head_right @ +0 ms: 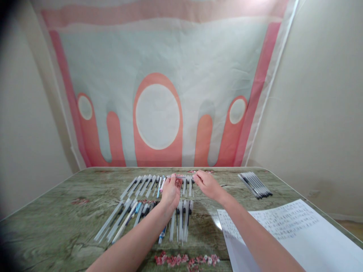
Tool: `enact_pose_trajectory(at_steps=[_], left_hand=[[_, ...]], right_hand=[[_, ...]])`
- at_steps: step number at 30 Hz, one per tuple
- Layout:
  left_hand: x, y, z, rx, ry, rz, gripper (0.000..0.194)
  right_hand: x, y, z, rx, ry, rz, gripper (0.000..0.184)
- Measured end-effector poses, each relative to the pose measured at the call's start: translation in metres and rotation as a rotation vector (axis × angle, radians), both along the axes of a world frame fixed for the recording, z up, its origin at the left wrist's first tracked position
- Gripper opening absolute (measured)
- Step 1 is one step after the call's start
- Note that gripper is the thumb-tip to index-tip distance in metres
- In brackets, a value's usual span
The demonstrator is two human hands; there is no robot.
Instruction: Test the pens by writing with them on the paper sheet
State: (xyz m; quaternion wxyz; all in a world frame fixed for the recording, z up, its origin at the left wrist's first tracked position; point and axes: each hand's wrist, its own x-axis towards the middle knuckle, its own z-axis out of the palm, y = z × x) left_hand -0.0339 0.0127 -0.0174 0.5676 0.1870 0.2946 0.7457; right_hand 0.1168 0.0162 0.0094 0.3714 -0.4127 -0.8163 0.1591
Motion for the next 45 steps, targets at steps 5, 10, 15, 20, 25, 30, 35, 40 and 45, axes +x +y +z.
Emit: enact_pose_trajectory(at_steps=[5,10,15,20,25,30,35,40,45], left_hand=[[-0.0008,0.0008,-0.0007,-0.014,-0.01,-0.01,0.012],[-0.0017,0.0016,-0.0016,-0.004,0.003,-0.004,0.013],[0.0006,-0.0002,-0.0025,0.014,0.019,-0.014,0.015],[0.0012,-0.0012,-0.0013,0.024,0.012,-0.008,0.015],[0.0013,-0.0004,-0.0019,0.018,0.016,-0.013,0.015],[-0.0007,0.0006,-0.0019,0.011,0.009,-0.004,0.013],[-0.0002,0.0006,-0.0031,0.01,0.011,-0.008,0.015],[0.001,0.0,-0.0027,0.009,0.011,-0.015,0.014],[0.001,0.0002,-0.0028,0.015,0.013,-0.016,0.014]], right_hand=[[0.0007,0.0027,-0.0049,-0.247,0.068,0.071,0.046],[0.0011,-0.0001,-0.002,-0.092,0.081,0.054,0.026],[0.0008,0.0032,-0.0044,-0.128,0.018,0.015,0.042],[0.0031,0.0024,-0.0041,-0.146,0.073,0.057,0.032],[0.0027,0.0035,-0.0052,-0.198,0.08,0.057,0.042],[0.0044,0.0038,-0.0058,-0.26,0.166,0.092,0.032],[0.0041,0.0044,-0.0062,-0.148,0.089,0.076,0.032],[0.0048,0.0082,-0.0081,-0.262,0.114,0.09,0.041],[0.0059,0.0057,-0.0058,-0.197,0.087,0.118,0.03]])
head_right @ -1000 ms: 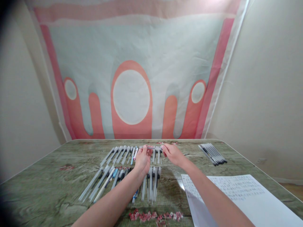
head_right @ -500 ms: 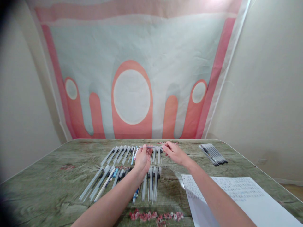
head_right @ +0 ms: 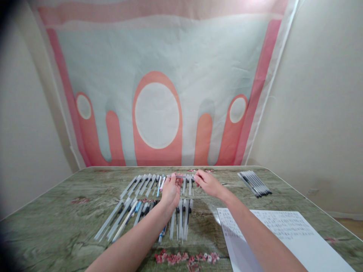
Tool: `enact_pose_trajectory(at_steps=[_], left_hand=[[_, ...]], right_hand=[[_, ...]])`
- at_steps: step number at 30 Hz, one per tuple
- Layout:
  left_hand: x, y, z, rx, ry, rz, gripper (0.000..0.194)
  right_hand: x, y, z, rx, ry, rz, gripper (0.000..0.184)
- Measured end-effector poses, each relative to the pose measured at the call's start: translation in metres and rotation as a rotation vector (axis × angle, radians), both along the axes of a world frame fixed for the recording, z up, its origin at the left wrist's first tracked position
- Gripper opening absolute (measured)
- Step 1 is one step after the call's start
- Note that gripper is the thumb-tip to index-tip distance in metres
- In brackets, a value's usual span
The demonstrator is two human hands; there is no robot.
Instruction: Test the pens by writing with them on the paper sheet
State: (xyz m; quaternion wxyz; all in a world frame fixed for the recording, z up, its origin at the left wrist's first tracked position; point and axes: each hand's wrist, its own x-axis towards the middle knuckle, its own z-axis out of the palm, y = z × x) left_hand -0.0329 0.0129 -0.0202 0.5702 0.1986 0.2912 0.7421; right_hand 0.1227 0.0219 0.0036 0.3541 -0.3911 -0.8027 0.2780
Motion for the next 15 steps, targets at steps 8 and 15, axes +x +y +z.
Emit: enact_pose_trajectory(at_steps=[8,15], left_hand=[[-0.0006,0.0021,-0.001,-0.011,-0.012,-0.004,0.012],[0.0005,0.0,0.0035,0.019,-0.011,-0.033,0.011]], right_hand=[[-0.0023,0.0019,-0.0034,-0.214,0.133,0.046,0.04],[-0.001,0.0002,0.0008,-0.288,0.222,0.082,0.037]])
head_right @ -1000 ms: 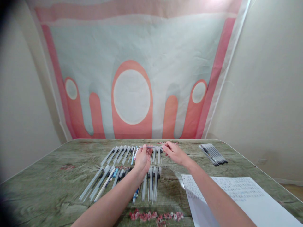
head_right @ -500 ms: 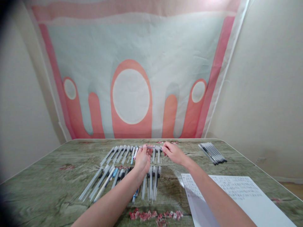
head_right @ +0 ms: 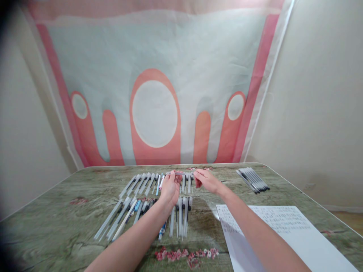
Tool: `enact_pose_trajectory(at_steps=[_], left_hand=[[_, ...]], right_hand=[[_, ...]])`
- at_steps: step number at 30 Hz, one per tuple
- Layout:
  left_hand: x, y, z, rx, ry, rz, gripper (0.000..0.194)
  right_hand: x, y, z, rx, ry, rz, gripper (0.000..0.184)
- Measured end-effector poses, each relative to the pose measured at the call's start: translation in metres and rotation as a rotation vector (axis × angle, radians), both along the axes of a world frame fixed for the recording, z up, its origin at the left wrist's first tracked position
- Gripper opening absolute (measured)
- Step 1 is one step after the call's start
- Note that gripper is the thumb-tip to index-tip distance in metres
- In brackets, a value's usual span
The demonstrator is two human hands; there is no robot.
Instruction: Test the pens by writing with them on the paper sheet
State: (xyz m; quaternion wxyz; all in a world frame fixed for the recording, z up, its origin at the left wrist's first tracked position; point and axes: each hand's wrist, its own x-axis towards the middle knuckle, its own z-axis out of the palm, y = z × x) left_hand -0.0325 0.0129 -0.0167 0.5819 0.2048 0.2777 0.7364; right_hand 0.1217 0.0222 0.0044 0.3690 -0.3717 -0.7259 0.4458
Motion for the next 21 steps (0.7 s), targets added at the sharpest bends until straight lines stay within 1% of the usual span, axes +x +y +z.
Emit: enact_pose_trajectory(at_steps=[3,5,8,10,12,13,15,16,17,19,20,21], left_hand=[[0.001,-0.001,0.002,0.004,-0.022,-0.021,0.01],[0.002,-0.002,0.004,-0.025,-0.075,-0.046,0.009],[0.007,-0.004,0.006,-0.135,-0.182,-0.134,0.012],[0.014,-0.009,0.006,-0.191,-0.211,-0.21,0.013],[0.023,-0.018,0.006,-0.169,-0.171,-0.281,0.011],[0.028,-0.024,0.006,-0.128,-0.119,-0.32,0.011],[0.038,-0.042,0.006,-0.008,0.071,-0.42,0.019],[0.043,-0.053,0.006,0.069,0.228,-0.473,0.023],[0.048,-0.066,0.006,0.157,0.434,-0.534,0.026],[0.055,-0.092,0.006,0.428,0.879,-0.725,0.028],[0.059,-0.104,0.006,0.581,1.069,-0.817,0.029],[0.061,-0.116,0.004,0.719,1.22,-0.868,0.032]], right_hand=[[0.001,-0.001,0.003,-0.071,0.062,0.007,0.038],[0.002,-0.003,0.005,-0.064,0.072,-0.008,0.037],[0.001,-0.006,0.008,0.076,0.037,-0.061,0.032],[-0.001,-0.008,0.01,0.182,-0.006,-0.053,0.039],[-0.001,-0.009,0.012,0.25,-0.052,-0.026,0.038],[0.0,-0.008,0.013,0.269,-0.066,-0.03,0.038],[0.004,-0.006,0.017,0.284,-0.063,-0.091,0.044],[0.007,-0.004,0.018,0.279,-0.04,-0.137,0.047],[0.011,-0.003,0.02,0.266,-0.006,-0.178,0.049],[0.017,-0.001,0.023,0.228,0.081,-0.231,0.05],[0.02,0.0,0.024,0.208,0.123,-0.245,0.05],[0.022,0.0,0.026,0.194,0.154,-0.255,0.049]])
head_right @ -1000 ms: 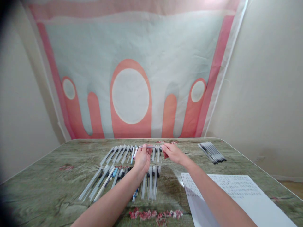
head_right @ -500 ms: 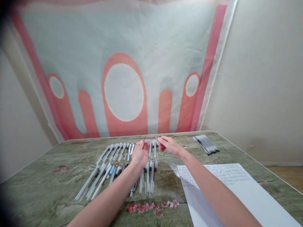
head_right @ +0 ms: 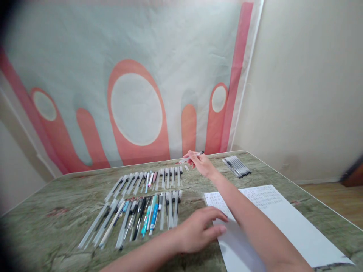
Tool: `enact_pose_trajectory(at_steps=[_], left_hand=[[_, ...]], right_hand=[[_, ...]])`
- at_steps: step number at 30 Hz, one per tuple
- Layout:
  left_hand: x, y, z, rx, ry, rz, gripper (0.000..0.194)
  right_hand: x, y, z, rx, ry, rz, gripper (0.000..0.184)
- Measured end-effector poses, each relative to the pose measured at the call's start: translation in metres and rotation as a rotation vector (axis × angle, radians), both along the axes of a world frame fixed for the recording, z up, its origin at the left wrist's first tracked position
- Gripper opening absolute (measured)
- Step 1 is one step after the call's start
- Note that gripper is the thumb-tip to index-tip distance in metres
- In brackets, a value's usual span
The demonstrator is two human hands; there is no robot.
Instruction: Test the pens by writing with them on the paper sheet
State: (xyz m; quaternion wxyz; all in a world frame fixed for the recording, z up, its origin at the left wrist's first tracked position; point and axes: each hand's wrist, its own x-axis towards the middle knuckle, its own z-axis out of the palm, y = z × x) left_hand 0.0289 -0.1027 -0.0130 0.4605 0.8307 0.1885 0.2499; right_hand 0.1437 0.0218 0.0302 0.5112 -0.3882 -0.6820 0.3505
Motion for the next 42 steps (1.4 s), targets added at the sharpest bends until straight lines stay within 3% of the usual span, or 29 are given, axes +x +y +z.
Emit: enact_pose_trajectory(at_steps=[2,4,7,10,13,16,19,22,25,33,42], left_hand=[[0.004,-0.017,-0.007,0.237,0.149,-0.111,0.042],[0.007,-0.026,-0.017,0.415,0.277,-0.124,0.051],[0.007,-0.028,-0.03,0.519,0.399,-0.094,0.061],[0.006,-0.024,-0.032,0.526,0.45,-0.058,0.065],[0.003,-0.02,-0.025,0.525,0.489,0.006,0.065],[0.0,-0.016,-0.019,0.526,0.518,0.05,0.064],[-0.001,-0.012,-0.017,0.523,0.518,0.064,0.066],[-0.001,-0.009,-0.018,0.52,0.504,0.068,0.067],[0.0,-0.009,-0.02,0.521,0.51,0.063,0.064],[0.001,-0.011,-0.02,0.535,0.542,0.057,0.06],[0.001,-0.011,-0.02,0.546,0.542,0.059,0.059]], right_hand=[[0.003,-0.002,0.004,0.012,0.014,-0.029,0.045],[0.005,-0.005,0.008,0.059,-0.039,-0.085,0.038],[0.009,-0.009,0.016,0.112,-0.08,-0.191,0.028],[0.017,-0.011,0.019,0.078,0.001,-0.234,0.023],[0.028,-0.017,0.008,-0.06,0.016,-0.158,0.023],[0.042,-0.032,-0.019,-0.211,-0.035,-0.089,0.022],[0.058,-0.055,-0.054,-0.29,-0.109,-0.163,0.019],[0.074,-0.076,-0.083,-0.321,-0.153,-0.246,0.015],[0.088,-0.09,-0.101,-0.263,-0.237,-0.294,0.018],[0.098,-0.098,-0.107,-0.122,-0.384,-0.371,0.018],[0.095,-0.1,-0.102,-0.118,-0.421,-0.348,0.015]])
